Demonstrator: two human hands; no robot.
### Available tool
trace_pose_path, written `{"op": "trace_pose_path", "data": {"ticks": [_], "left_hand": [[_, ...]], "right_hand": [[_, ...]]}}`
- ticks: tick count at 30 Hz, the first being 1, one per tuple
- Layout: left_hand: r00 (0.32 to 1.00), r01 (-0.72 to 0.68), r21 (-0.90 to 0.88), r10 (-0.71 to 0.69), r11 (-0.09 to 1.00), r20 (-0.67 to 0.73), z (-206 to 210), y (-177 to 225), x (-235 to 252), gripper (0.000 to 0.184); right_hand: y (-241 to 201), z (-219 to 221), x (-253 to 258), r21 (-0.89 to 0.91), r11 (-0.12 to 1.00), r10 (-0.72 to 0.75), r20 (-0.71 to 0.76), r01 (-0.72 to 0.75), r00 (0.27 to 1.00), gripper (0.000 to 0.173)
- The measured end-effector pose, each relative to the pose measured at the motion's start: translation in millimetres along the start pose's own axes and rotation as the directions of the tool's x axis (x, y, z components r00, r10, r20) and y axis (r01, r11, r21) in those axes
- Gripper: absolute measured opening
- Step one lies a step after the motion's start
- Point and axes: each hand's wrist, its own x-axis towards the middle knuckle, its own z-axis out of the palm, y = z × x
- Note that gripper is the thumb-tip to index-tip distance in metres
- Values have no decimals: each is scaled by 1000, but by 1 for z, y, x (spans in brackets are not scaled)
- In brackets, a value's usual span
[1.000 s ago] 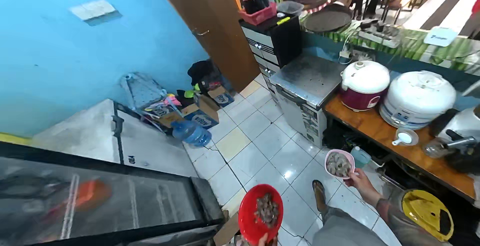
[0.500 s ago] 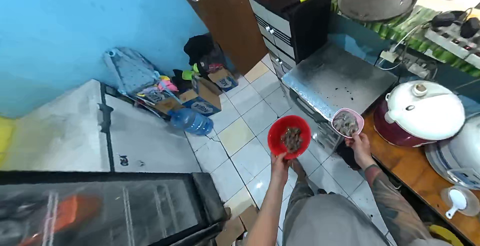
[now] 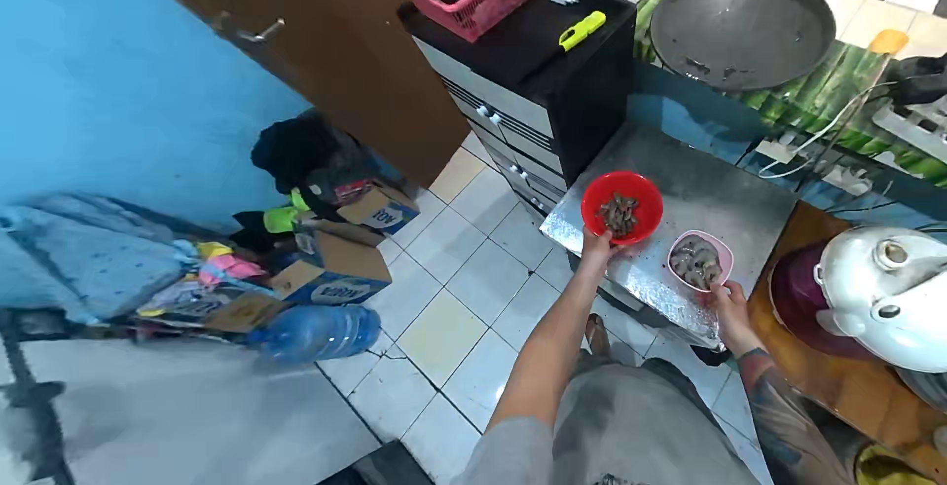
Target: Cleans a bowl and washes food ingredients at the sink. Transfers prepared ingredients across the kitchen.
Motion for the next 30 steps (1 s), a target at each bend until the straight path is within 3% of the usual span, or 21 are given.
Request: {"op": "trace_pose_path", "data": {"ticks": [6,10,13,15,17,20,22,25,27,30], "left_hand": [[997,-4,19,3,1000,80,-8,6,76,65],[994,-4,-123,17,992,104,-1,27,77,66],[994,15,-47,-10,999,106,-22,26,49,78],[998,15,2,-15,1000,56,-45,21,23,71],[1000,-15,-47,15,999,-15,-90,-2,3,56],[968,-12,-167,-31,986,-251,-182,-59,-66,49],[865,-14,-307,-143,952,-482,-242,-118,-131,50],[577,-81,-521,-386,850,-720,-302,-216,-253,59],[391,-122,-594,-512,795,-765,-311,-278,-337,61],[240,41,-571,-563,820,-791,-284,-378,-454,58]], "right_hand": [[-13,34,27,-13,997,80,12,-80,997,38],[-13,43,41,6,995,104,43,-104,994,40],[-11,39,43,-11,989,148,109,-147,983,50],[-18,36,31,-34,974,224,152,-222,963,48],[-24,38,8,-34,969,247,174,-245,953,29],[-15,41,-17,-5,958,276,289,-287,917,41],[-1,58,-24,-68,952,296,459,-300,837,43],[6,110,-44,-303,947,302,713,-110,633,32],[10,158,-58,-442,890,341,811,115,475,26],[8,234,-102,-489,744,430,872,455,235,40]]}}
